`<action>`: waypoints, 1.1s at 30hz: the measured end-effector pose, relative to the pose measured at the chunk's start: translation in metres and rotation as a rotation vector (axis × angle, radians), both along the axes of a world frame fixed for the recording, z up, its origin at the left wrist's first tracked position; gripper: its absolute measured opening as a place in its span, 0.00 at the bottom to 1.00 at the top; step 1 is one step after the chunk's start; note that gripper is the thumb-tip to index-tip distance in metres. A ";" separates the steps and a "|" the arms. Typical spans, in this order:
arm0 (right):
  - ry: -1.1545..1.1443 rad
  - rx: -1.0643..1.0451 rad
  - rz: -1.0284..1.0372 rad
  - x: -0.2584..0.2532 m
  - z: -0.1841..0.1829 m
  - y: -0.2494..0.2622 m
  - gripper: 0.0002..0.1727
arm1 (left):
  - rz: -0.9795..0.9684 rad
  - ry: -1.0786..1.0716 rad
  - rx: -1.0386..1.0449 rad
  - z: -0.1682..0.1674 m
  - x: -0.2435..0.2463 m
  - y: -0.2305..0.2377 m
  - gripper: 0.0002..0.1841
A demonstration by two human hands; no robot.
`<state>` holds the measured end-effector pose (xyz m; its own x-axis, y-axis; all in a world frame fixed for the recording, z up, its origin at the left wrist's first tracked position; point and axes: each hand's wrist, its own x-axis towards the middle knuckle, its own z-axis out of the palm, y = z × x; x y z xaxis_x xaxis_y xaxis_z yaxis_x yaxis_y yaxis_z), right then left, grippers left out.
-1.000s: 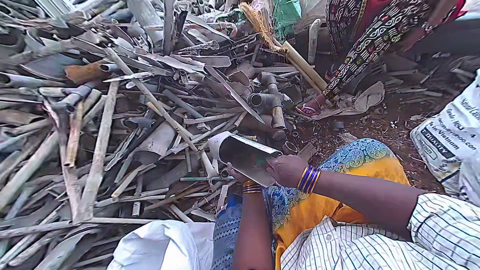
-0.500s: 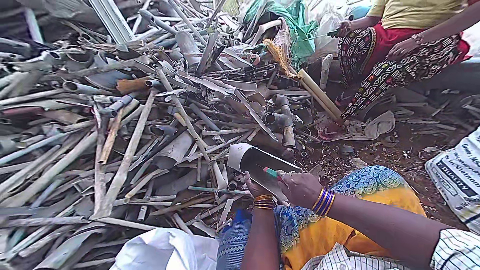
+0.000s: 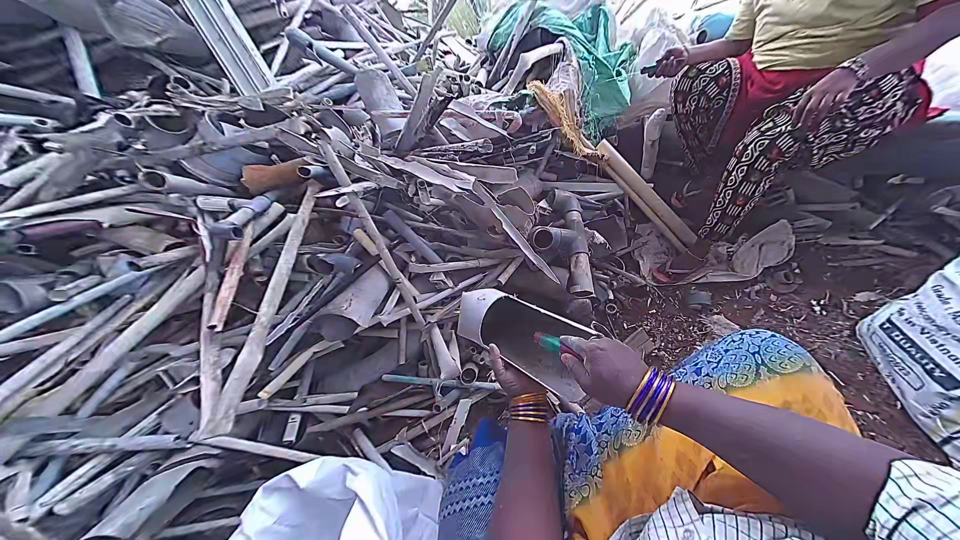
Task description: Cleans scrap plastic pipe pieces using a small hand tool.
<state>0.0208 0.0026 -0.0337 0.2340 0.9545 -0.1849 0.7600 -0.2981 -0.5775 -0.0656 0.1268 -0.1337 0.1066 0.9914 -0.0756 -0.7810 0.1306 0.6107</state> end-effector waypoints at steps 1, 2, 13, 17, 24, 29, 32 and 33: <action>0.037 -0.008 0.001 0.001 0.000 0.000 0.27 | 0.001 -0.001 -0.004 0.000 -0.001 0.000 0.18; 0.062 0.006 -0.017 0.002 0.000 0.000 0.27 | 0.011 0.001 -0.006 0.001 -0.001 -0.002 0.19; 0.298 0.105 -0.127 -0.002 -0.007 0.002 0.24 | 0.039 -0.029 0.001 -0.003 0.000 -0.002 0.17; 0.407 0.160 -0.170 -0.001 -0.013 0.005 0.21 | 0.060 -0.039 0.017 -0.005 0.000 -0.002 0.15; 0.367 0.147 -0.068 -0.006 -0.011 -0.006 0.24 | 0.099 -0.034 0.024 -0.008 -0.002 0.001 0.13; 0.078 -0.072 0.067 -0.010 -0.003 -0.014 0.27 | 0.132 -0.029 0.077 -0.018 -0.007 0.010 0.16; 0.029 -0.108 0.116 -0.008 -0.003 -0.015 0.29 | 0.115 -0.017 0.077 -0.016 -0.009 0.012 0.18; -0.009 -0.097 0.134 -0.009 -0.005 -0.017 0.29 | 0.118 -0.009 0.058 -0.014 -0.008 0.011 0.18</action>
